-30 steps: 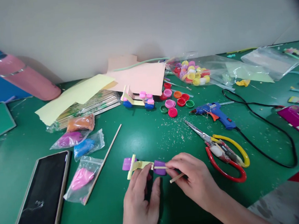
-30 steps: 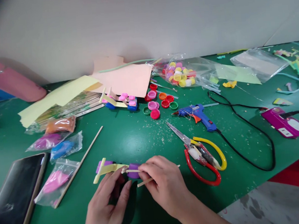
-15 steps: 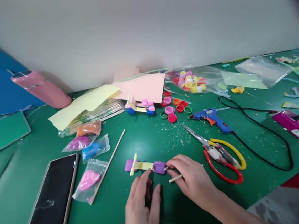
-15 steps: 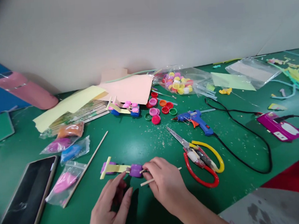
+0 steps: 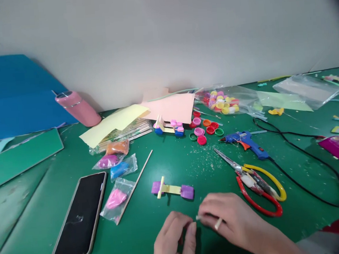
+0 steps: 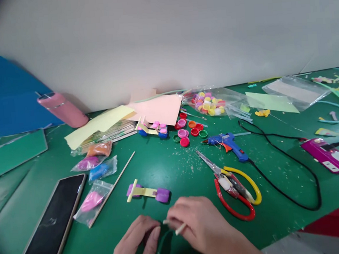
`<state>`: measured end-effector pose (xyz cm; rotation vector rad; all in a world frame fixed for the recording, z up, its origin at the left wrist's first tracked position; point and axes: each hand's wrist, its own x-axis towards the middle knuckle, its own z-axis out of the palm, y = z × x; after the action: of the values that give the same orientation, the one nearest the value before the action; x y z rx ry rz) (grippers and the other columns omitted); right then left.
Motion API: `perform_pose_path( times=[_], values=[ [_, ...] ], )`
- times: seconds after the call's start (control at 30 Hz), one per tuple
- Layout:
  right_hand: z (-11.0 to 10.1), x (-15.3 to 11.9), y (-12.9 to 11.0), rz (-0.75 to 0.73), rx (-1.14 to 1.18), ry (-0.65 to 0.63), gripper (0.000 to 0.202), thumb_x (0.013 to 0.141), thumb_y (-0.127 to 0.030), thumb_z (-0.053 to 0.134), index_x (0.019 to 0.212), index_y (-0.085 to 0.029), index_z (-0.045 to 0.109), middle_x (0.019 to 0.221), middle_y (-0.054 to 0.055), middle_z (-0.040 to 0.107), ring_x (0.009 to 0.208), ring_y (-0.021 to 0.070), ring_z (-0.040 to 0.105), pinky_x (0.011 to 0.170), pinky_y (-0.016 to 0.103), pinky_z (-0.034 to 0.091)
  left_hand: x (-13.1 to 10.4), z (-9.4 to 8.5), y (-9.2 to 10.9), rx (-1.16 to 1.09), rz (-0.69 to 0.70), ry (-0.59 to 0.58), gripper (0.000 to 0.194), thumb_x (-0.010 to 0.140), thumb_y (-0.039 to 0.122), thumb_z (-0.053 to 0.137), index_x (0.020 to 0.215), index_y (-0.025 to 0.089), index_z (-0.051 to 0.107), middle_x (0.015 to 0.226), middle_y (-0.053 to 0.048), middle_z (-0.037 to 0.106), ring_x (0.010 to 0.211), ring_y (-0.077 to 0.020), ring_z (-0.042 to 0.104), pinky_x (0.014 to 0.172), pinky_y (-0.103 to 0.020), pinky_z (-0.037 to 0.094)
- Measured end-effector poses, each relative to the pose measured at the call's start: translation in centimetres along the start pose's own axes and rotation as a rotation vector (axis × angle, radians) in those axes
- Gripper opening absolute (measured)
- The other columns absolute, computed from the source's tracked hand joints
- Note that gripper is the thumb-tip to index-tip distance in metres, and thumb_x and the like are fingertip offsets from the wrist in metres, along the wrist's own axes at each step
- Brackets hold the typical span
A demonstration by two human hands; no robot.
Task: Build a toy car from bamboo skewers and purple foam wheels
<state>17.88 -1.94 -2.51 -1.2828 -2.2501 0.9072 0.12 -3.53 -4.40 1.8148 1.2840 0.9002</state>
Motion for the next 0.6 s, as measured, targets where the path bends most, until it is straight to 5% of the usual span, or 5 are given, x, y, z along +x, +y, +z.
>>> perform_pose_path(
  times=[0.13,0.4,0.5,0.6],
  values=[
    [-0.4,-0.6,-1.3,-0.12,0.024,-0.072,0.012,0.085,-0.021,0.052,0.074,-0.021,0.058,0.07,-0.001,0.06,0.066,0.0134,0.055,0.058,0.023,0.039,0.4,-0.3,1.0,0.004,-0.051,-0.187,0.026,0.086,0.026,0.041,0.062,0.02,0.049,0.06,0.0,0.05,0.055,-0.0134,0.048,0.051,-0.023,0.039],
    [-0.2,0.1,-1.7,-0.004,0.29,0.233,0.01,0.078,-0.026,0.063,0.072,-0.018,0.06,0.069,0.001,0.06,0.064,0.0116,0.054,0.057,0.02,0.04,1.5,-0.5,2.1,-0.559,-0.464,-0.322,0.037,0.084,0.043,0.043,0.056,0.018,0.043,0.048,0.005,0.04,0.046,-0.0089,0.035,0.046,-0.022,0.028],
    [-0.5,0.3,-1.5,-0.013,0.378,0.249,0.007,0.078,-0.025,0.063,0.081,-0.02,0.061,0.073,0.0,0.058,0.067,0.0115,0.052,0.058,0.02,0.04,1.8,-0.4,1.9,-0.833,-0.547,-0.369,0.033,0.08,0.043,0.051,0.06,0.016,0.048,0.045,0.005,0.042,0.041,-0.0066,0.035,0.043,-0.02,0.025],
    [-1.0,0.3,-0.6,0.09,0.509,0.313,0.027,0.08,-0.035,0.058,0.105,-0.025,0.054,0.086,0.001,0.053,0.066,0.0116,0.046,0.057,0.021,0.039,2.1,-0.3,2.1,-1.0,-0.622,-0.342,0.027,0.077,0.04,0.057,0.067,0.015,0.054,0.042,0.005,0.046,0.035,-0.005,0.034,0.038,-0.018,0.022]
  ],
)
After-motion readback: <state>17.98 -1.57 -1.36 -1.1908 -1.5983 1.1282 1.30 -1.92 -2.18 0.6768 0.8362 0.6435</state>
